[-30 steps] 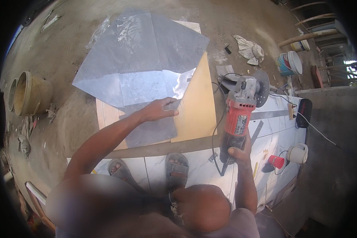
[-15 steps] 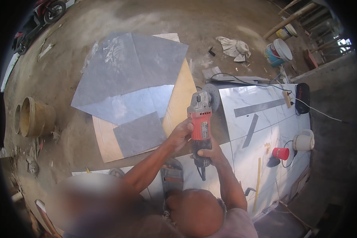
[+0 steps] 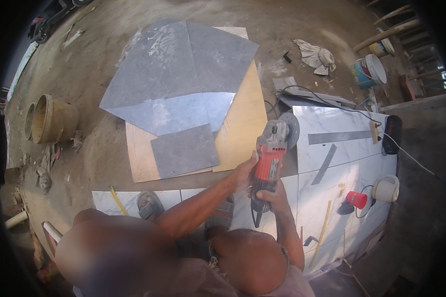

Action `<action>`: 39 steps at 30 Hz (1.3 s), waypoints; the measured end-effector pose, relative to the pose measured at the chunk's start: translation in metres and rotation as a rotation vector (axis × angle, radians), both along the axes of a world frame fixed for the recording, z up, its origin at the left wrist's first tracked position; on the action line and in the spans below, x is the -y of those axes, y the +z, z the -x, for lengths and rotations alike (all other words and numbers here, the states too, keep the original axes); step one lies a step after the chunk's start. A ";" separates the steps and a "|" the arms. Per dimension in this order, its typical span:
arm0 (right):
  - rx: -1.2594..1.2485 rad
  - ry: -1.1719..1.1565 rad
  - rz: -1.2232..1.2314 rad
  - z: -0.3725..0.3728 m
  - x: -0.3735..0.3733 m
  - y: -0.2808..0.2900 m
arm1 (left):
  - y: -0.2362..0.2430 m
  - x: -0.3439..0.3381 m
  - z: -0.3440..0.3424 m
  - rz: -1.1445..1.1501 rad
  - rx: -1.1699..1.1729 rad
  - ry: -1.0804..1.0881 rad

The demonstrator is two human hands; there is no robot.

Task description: The person measures a large tile with a tape measure, marks it with a pencil, and aligns a smaller tile piece on top of it.

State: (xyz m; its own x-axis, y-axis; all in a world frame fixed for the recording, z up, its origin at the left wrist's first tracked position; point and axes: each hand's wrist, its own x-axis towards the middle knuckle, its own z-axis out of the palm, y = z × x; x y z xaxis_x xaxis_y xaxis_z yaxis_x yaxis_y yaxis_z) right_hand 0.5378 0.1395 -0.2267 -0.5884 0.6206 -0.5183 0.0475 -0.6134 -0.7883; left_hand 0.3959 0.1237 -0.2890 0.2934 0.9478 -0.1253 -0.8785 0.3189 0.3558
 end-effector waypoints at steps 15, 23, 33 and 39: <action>0.036 -0.004 -0.037 -0.005 -0.006 -0.017 | -0.012 -0.004 -0.002 0.090 0.012 0.029; -0.029 -0.015 -0.031 -0.001 -0.014 -0.023 | -0.005 -0.014 0.005 0.068 0.015 0.009; -0.051 0.024 -0.024 0.007 -0.015 -0.021 | 0.000 -0.015 0.006 0.183 -0.028 0.089; -0.009 0.019 -0.072 0.004 -0.016 -0.020 | 0.015 -0.020 0.002 0.245 -0.070 0.128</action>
State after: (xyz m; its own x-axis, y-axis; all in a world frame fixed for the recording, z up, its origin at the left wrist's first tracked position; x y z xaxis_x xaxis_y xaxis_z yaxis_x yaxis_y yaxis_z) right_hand 0.5338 0.1554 -0.2470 -0.6045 0.6451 -0.4674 0.0514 -0.5539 -0.8310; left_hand 0.3941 0.1437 -0.2742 0.1563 0.9155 -0.3708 -0.8931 0.2913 0.3429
